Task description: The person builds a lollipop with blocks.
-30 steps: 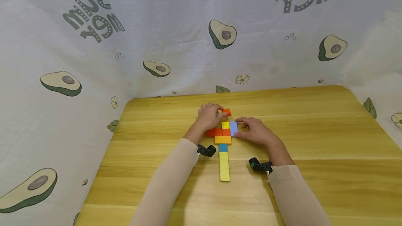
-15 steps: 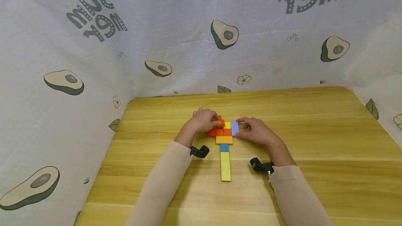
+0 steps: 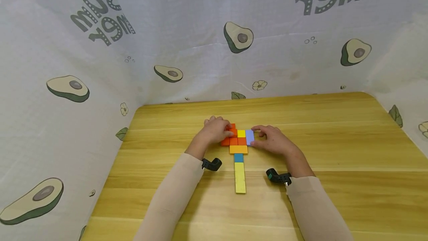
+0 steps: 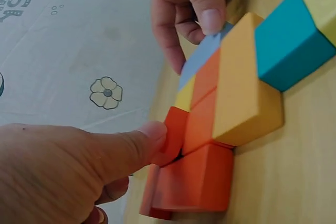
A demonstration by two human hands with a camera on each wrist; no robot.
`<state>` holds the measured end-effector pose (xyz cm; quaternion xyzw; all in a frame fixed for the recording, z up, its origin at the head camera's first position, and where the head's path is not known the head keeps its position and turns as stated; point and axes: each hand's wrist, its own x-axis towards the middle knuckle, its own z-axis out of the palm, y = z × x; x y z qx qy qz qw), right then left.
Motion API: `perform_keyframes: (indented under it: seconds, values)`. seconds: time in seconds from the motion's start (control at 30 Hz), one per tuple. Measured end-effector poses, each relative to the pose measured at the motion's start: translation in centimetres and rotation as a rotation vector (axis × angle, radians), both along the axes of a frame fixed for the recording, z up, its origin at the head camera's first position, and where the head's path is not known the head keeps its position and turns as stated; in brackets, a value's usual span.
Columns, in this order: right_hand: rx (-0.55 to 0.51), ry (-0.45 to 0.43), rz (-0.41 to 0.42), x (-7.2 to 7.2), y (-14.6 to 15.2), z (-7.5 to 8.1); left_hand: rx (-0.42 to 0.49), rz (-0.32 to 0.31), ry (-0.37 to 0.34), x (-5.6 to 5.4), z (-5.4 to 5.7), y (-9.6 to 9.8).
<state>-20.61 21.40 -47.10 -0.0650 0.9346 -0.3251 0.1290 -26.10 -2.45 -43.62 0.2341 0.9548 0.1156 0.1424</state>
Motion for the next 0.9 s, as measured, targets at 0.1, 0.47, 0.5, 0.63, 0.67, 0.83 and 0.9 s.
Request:
perform_keyframes:
  seconds: [0.1, 0.47, 0.5, 0.63, 0.67, 0.83, 0.9]
  values:
    - [0.001, -0.001, 0.000, -0.1, -0.1, 0.0, 0.031, 0.002, 0.023, 0.0, -0.7, -0.3]
    - [0.000, 0.009, 0.003, -0.1, 0.0, -0.1, 0.169, 0.011, 0.039, 0.6, -2.4, -0.8]
    - [0.000, 0.010, 0.003, -0.1, 0.0, -0.1, 0.185, 0.008, 0.042, 0.7, -2.6, -0.9]
    - [-0.002, 0.010, 0.006, -0.1, -0.1, 0.0, 0.249, 0.020, 0.073, 1.2, -3.2, -1.5]
    - [-0.004, 0.010, 0.007, -0.1, -0.1, 0.0, 0.268, 0.033, 0.081, 1.4, -3.3, -1.7]
    - [-0.008, 0.009, 0.001, -0.1, -0.2, -0.2, 0.334, 0.161, 0.095, 2.6, -3.9, -2.9]
    - [-0.007, 0.009, -0.003, -0.1, -0.1, -0.3, 0.347, 0.207, 0.088, 3.0, -4.0, -3.4]
